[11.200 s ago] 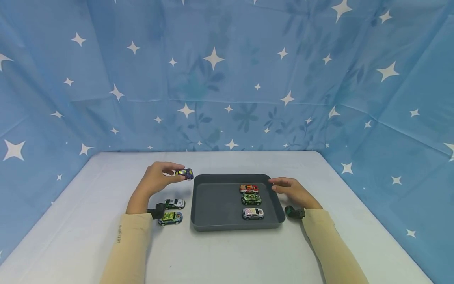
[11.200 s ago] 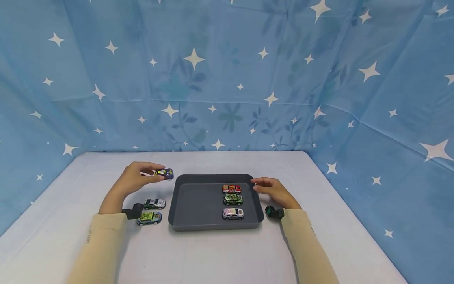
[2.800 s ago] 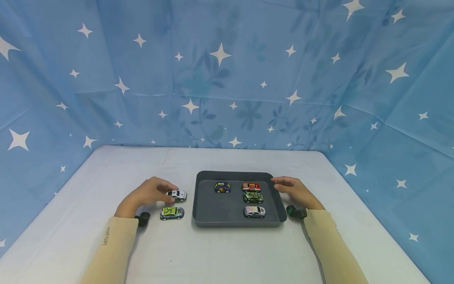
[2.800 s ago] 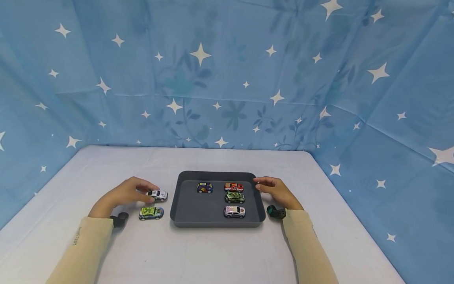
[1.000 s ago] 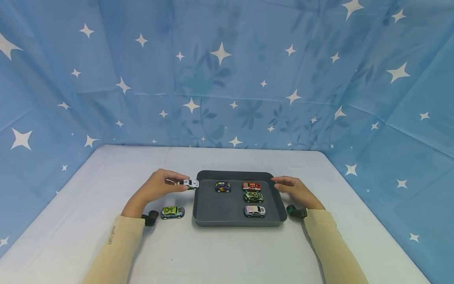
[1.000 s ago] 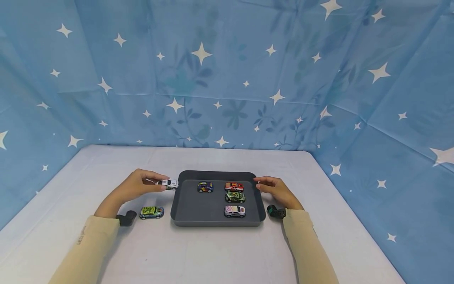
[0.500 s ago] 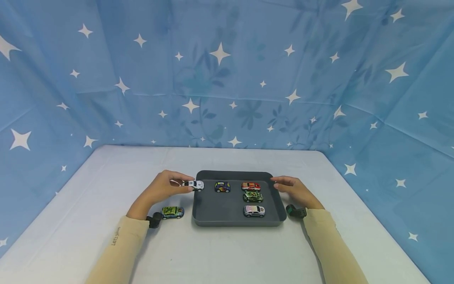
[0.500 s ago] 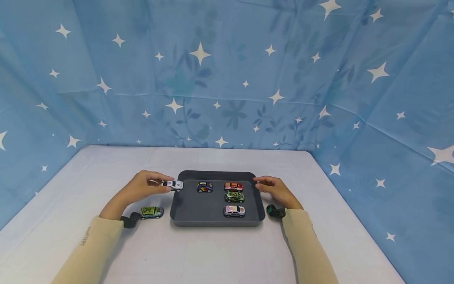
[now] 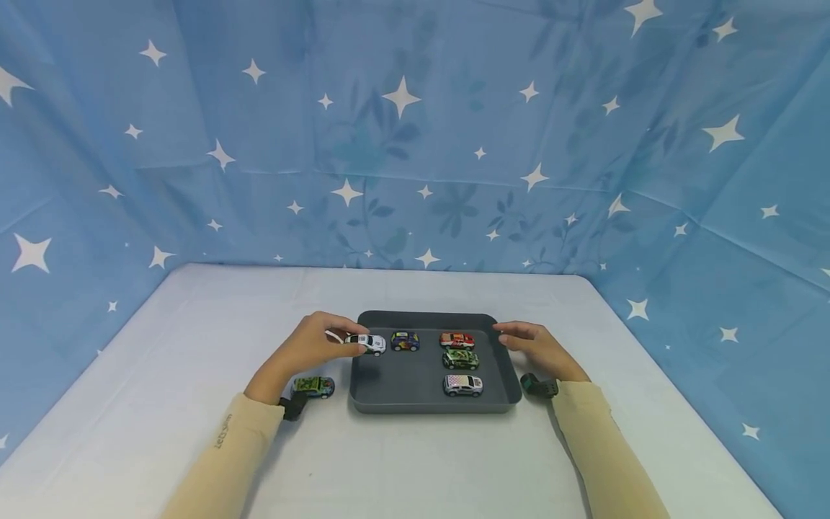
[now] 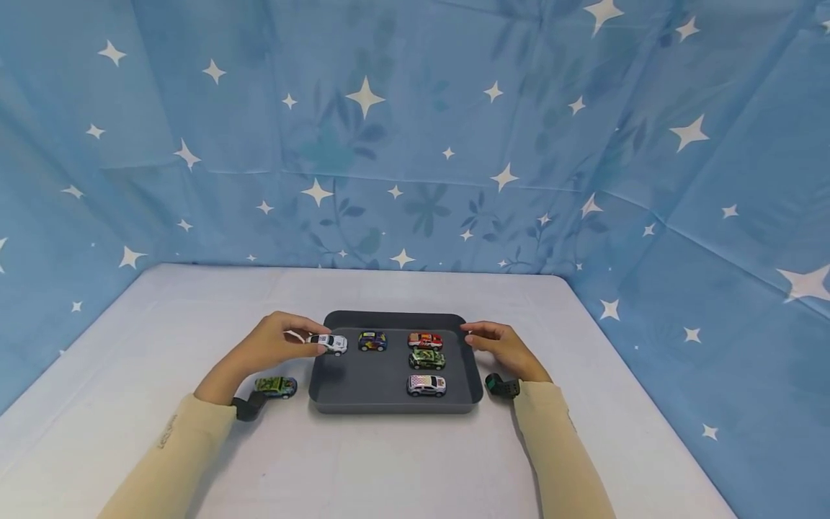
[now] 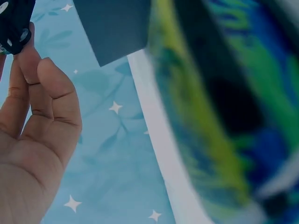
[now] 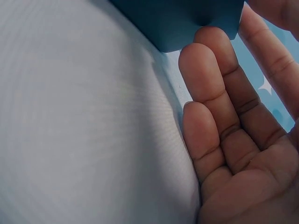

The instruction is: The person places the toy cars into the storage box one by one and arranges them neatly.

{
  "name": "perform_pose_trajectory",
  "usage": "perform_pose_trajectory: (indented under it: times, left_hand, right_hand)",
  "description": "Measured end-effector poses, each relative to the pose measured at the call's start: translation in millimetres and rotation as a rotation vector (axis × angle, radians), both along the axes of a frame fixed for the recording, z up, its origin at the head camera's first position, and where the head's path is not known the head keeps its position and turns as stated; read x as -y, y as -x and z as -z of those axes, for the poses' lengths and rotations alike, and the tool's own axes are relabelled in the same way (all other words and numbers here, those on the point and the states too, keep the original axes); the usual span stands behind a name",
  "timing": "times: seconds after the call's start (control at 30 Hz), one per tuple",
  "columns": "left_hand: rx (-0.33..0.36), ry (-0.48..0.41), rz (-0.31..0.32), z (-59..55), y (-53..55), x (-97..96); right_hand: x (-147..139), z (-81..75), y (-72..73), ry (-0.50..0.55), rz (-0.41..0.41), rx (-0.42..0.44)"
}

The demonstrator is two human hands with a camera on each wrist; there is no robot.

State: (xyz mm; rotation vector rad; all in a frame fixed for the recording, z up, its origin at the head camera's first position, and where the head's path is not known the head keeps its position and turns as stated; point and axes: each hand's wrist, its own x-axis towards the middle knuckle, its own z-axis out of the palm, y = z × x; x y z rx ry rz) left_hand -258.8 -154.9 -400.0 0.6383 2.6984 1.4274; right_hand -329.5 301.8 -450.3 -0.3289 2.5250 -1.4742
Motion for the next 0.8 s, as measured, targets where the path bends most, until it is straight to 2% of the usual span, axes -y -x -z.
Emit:
perform_pose_trajectory:
  times: [0.33, 0.6, 0.8]
  left_hand:
    - [0.025, 0.022, 0.046, -12.2, 7.1, -14.2]
    - [0.053, 0.066, 0.045, -19.7, 11.9, -24.2]
    - [0.076, 0.034, 0.056, -20.6, 15.3, -33.3]
  right_hand:
    - [-0.5, -0.9, -0.4, 0.014, -0.011, -0.010]
    - [-0.4, -1.0, -0.4, 0.017, -0.010, -0.019]
    - [-0.4, -0.1, -0.6, 0.014, -0.006, -0.017]
